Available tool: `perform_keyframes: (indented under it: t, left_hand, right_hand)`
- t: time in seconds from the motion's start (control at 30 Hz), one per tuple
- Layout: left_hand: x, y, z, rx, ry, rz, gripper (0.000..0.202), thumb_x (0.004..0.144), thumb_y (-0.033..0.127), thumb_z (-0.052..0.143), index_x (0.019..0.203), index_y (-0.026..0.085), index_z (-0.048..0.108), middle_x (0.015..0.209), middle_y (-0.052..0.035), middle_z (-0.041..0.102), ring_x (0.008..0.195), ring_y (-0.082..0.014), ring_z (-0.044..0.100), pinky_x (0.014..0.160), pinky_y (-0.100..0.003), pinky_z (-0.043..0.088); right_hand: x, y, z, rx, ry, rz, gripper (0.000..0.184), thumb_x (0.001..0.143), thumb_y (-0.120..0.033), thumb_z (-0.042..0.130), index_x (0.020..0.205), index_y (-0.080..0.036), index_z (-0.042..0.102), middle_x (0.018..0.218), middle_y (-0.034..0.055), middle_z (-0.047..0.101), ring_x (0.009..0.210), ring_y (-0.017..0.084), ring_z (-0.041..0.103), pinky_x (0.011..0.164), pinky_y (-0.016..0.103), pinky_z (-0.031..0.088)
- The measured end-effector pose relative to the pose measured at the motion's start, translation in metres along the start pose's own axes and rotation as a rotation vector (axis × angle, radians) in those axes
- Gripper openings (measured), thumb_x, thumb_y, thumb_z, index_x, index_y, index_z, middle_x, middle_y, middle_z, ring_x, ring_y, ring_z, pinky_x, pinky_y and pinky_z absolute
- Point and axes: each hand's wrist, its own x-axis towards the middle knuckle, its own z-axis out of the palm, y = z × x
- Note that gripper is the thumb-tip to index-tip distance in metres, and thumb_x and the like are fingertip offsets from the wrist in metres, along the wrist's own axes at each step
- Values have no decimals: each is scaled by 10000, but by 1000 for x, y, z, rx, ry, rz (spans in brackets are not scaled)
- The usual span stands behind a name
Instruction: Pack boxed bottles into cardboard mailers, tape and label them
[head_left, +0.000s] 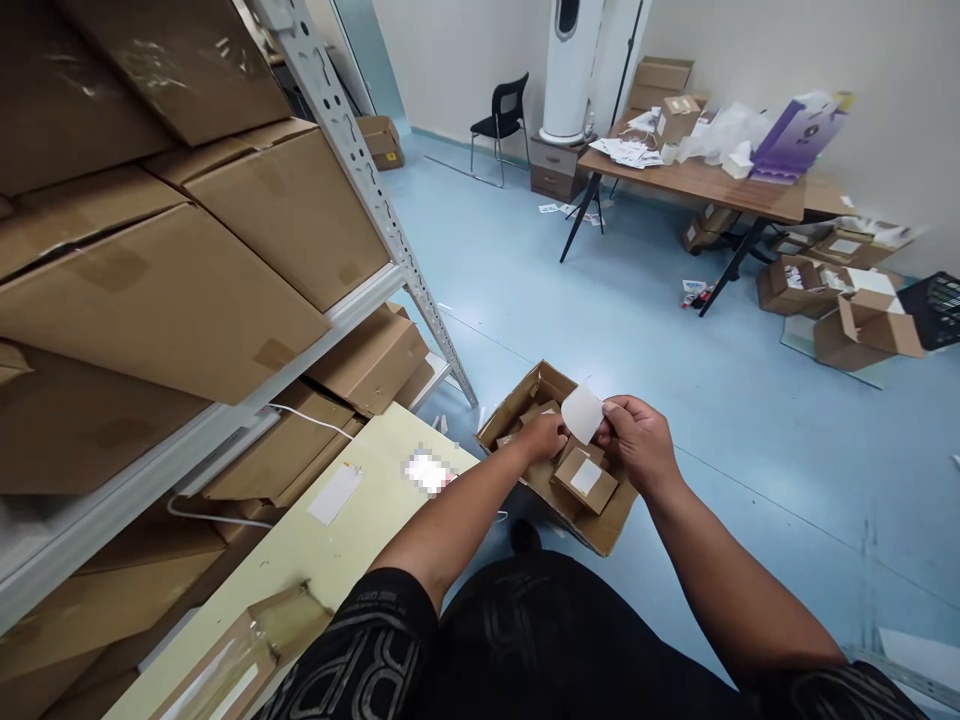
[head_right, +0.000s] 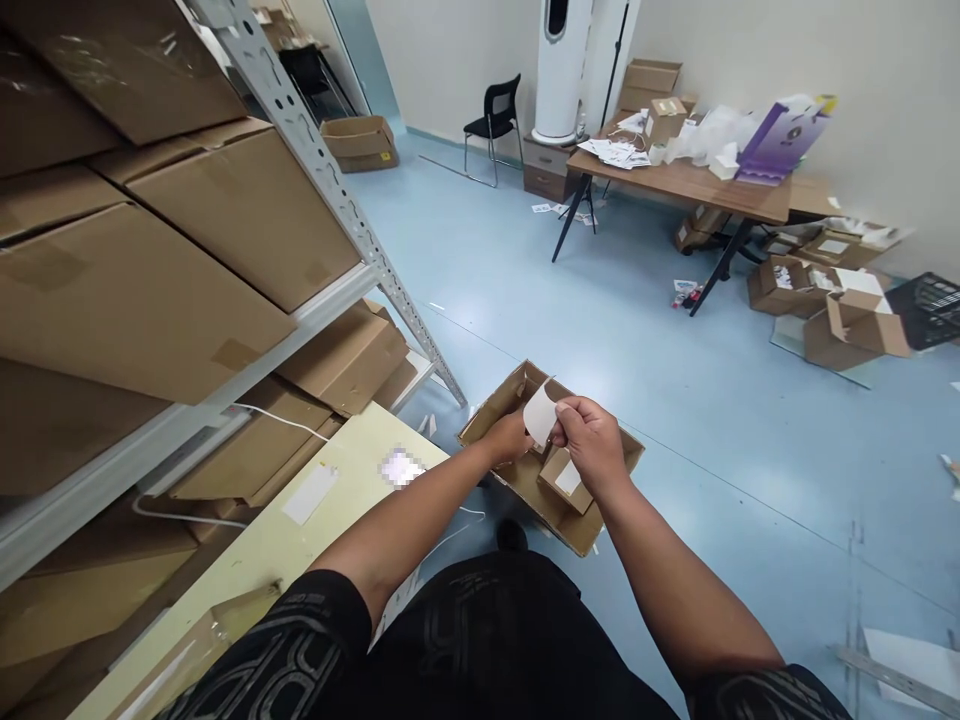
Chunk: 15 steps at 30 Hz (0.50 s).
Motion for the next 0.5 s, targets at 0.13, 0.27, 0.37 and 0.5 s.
perform_keyframes:
  t: [0.13,0.27,0.37,0.5]
  left_hand:
    - [-14,-8,-3,-104,-20,-69,67,789,219,700,853,213,721,912,-32,728,907,-206,659,818,-290,487]
    - [-49,-14,-17,-473,-8,-272,393,963,529,498,904,179,668,800,-53,712,723,-172,675,656,-270,499]
    - [-87,-17,-44,-877,47,-388,648,946,747,349,960,168,638,711,-41,680,573,-145,645,535,-234,445]
    - [-147,-24,-91,-1208,131,-404,747,860,860,371,962,170,637,625,-25,649,473,-143,604,443,-216,369]
  right_hand:
    - [0,3,0,-32,4,-1,286,867,-468,697,818,-187,674,629,-24,641,537,113,572,550,233,497]
    - [-2,6,8,-151,-134,-32,314,885,-501,677,856,-189,697,613,-13,659,530,136,596,546,257,514]
    - [-7,6,25,-311,-397,-134,304,924,-489,641,892,-202,736,631,3,694,551,159,638,570,275,531]
    - [-13,7,66,-507,-624,-437,195,931,-393,654,902,-242,774,786,24,775,700,182,714,667,291,548]
